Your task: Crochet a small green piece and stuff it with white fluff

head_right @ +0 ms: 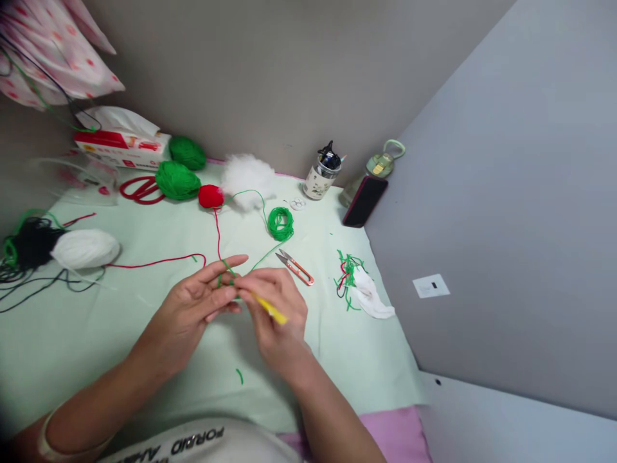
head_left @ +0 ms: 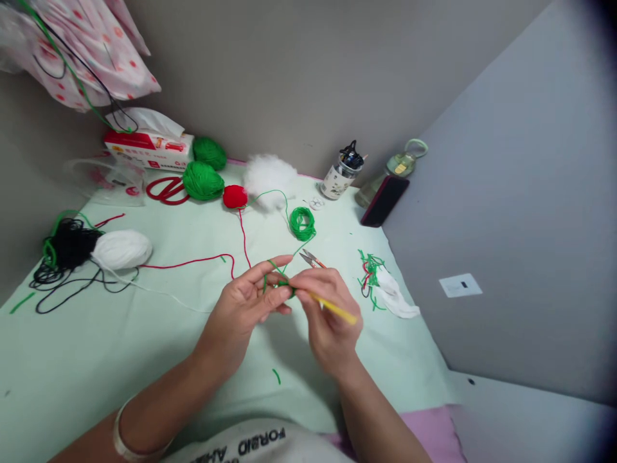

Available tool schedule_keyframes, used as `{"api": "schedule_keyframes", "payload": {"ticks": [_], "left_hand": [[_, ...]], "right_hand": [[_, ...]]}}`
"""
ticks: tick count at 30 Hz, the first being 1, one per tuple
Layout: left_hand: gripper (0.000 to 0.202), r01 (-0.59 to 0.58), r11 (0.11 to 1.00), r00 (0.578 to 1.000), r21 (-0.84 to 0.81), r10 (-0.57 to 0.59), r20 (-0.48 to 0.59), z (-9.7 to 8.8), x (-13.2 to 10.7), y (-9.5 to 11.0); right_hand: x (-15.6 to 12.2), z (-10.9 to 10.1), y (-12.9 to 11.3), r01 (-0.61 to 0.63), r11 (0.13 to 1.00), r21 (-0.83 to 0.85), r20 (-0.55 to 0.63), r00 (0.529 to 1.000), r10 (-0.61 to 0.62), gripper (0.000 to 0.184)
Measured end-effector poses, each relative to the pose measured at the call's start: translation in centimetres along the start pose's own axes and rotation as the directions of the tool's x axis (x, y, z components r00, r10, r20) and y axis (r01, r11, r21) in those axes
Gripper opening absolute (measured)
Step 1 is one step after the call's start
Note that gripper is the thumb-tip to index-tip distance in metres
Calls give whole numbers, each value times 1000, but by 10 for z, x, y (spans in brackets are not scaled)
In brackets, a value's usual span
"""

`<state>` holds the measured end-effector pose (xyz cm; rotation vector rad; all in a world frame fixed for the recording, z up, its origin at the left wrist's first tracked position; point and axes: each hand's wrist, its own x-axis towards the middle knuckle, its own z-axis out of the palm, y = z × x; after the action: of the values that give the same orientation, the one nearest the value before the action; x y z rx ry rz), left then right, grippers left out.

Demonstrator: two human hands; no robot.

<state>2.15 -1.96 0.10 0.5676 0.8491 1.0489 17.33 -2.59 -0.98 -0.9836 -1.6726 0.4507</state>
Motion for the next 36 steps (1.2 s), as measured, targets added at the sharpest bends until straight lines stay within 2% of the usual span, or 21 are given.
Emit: {"api": "schedule_keyframes", "payload": {"ticks": [2,4,6,7,8,10,12,15,22,24,26,29,31,33,36], "left_hand": [[37,74,994,997,-81,-71,31,-2,2,0],[32,150,976,988,-158,-141,64,-5,5,1],[28,162,967,986,-196,-153,60,-7,7,3],[27,147,969,989,-197,-140,51,-7,7,4],[27,130,974,991,-183,-124,46,-6,7,5],[30,93,988,995,-126,-87,51,-4,5,6],[34,56,996,997,-65,-52,62,-2,3,5],[36,38,999,997,-31,-36,63,1,1,4],[43,135,985,987,-104,-125,102,-1,1,8],[39,160,976,983,-146,-144,114,-4,2,10],[35,163,970,982,-182,-141,129,-7,2,11],[28,158,968,980,-193,-129,151,-8,3,10],[26,135,975,984,-175,-111,142,-8,2,9],[26,84,989,990,-121,-70,119,-6,1,7],[29,-5,1000,996,19,3,88,-2,0,4]], "right_hand": [[-2,-1,0,133,983,-126,39,991,-129,35],[-1,-3,1,111,989,-95,0,994,-112,34],[2,-5,2,-44,995,89,-81,995,52,27],[4,-5,3,-129,971,202,-96,984,151,24],[5,-5,3,-196,933,302,-84,969,231,21],[7,-4,4,-266,874,408,-18,954,299,18],[7,-1,4,-273,877,395,18,957,289,16],[6,0,3,-240,906,349,11,968,252,16],[4,-4,4,-245,888,390,20,966,258,16],[6,-5,6,-287,835,471,-6,945,328,15],[8,-7,7,-345,742,574,-10,904,428,16],[12,-8,6,-414,602,683,44,845,532,16],[13,-6,6,-438,554,708,74,826,558,17],[12,-4,5,-449,570,688,84,830,552,18],[7,0,5,-417,712,565,55,880,472,18]]}}
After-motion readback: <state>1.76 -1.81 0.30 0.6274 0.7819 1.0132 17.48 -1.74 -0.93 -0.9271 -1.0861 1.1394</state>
